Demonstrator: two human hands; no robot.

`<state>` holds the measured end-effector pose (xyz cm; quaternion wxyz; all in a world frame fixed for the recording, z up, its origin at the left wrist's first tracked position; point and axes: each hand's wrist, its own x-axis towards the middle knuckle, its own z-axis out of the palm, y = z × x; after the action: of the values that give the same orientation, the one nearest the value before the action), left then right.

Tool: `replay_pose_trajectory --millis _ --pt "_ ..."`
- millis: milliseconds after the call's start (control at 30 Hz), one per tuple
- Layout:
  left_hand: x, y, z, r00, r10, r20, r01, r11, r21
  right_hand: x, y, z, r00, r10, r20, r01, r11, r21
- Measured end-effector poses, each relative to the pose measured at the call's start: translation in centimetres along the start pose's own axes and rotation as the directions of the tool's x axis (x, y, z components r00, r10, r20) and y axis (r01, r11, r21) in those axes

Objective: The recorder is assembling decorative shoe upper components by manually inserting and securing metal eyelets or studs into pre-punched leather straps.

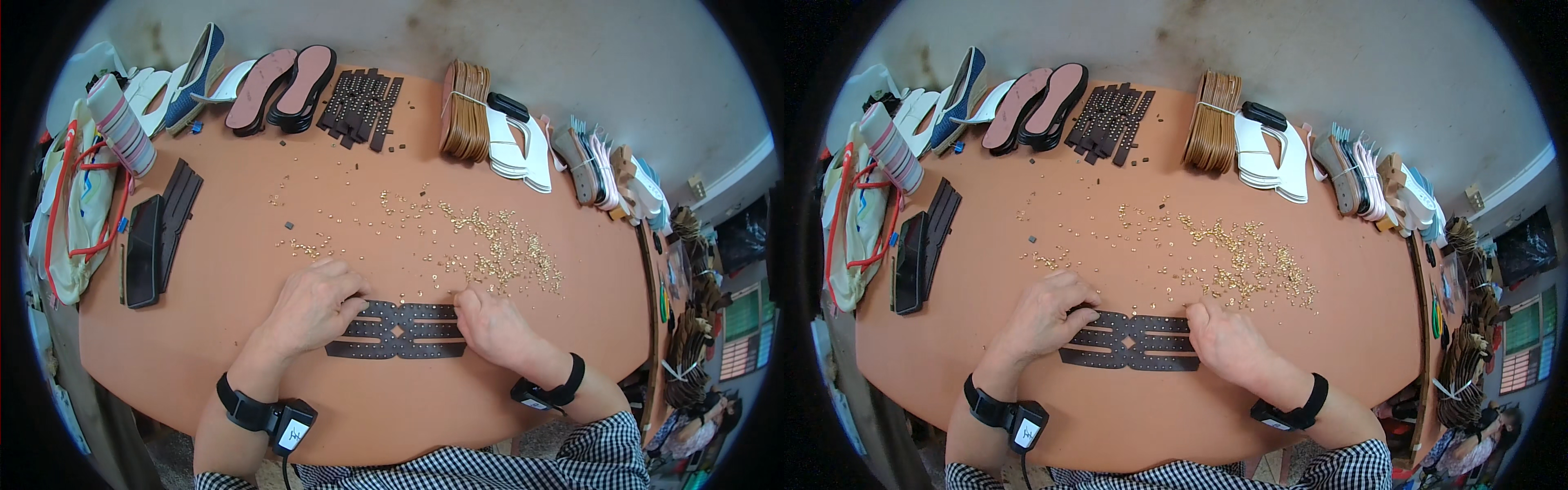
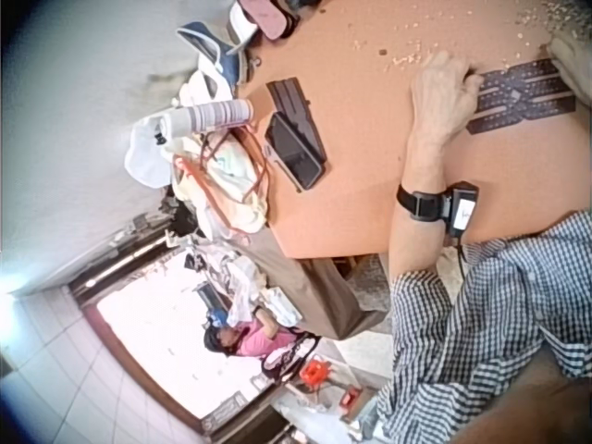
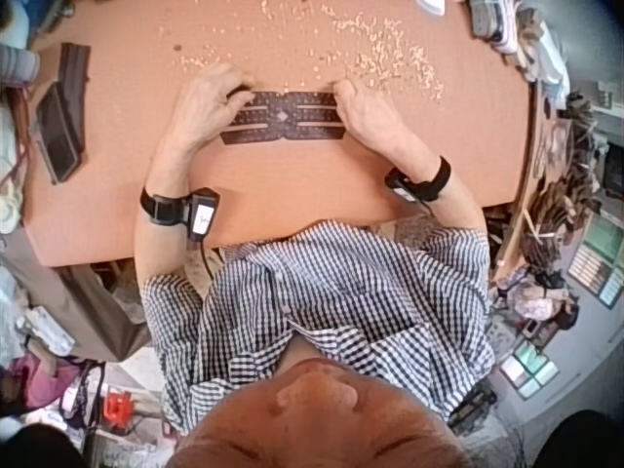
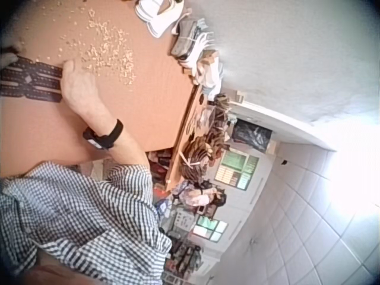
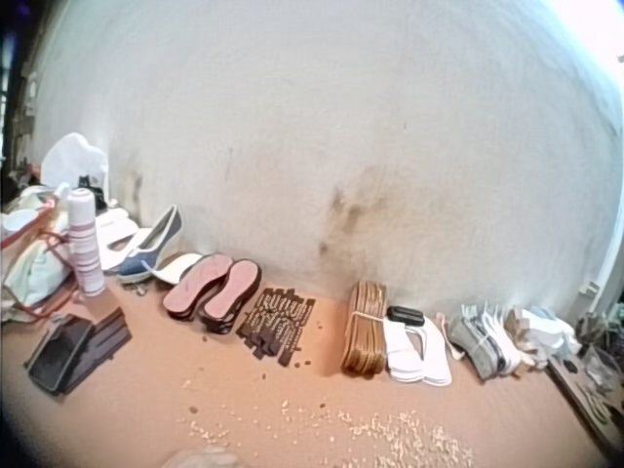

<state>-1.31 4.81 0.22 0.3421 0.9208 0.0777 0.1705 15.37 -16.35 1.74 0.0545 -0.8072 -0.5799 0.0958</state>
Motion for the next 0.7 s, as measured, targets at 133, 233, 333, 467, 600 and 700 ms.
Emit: replay_pose_trajectory --millis 133,233,333,467,600,700 --pt "0.08 0.1 0.01 1.0 -0.008 0.001 0.008 1.0 0.001 0.03 0.01 -0.16 1.0 -0.001 -0.017 0.002 1.0 0.029" --pt "0.03 -0.05 0.16 1.0 0.004 -0.01 -0.004 1.0 0.008 0.14 -0.15 -0.31 1.0 0.007 -0.007 -0.006 0.999 0.035" --pt "0.03 -0.09 0.18 1.0 0.007 -0.014 -0.007 1.0 0.008 0.25 -0.05 -0.23 1.0 -0.02 -0.013 0.02 1.0 0.022" --pt "0.04 0.05 0.08 1.0 0.001 -0.015 -0.001 1.0 0.003 0.25 0.2 -0.02 0.999 -0.031 -0.03 0.033 0.998 0.053" --pt "0.03 -0.01 0.12 1.0 0.008 -0.015 -0.008 1.0 0.012 0.32 0.31 -0.22 0.999 0.037 0.028 -0.04 0.992 0.116" --pt "-0.02 0.12 0.06 1.0 0.002 -0.013 -0.002 1.0 0.012 0.33 0.02 -0.65 0.997 0.047 0.064 -0.053 0.993 0.102"
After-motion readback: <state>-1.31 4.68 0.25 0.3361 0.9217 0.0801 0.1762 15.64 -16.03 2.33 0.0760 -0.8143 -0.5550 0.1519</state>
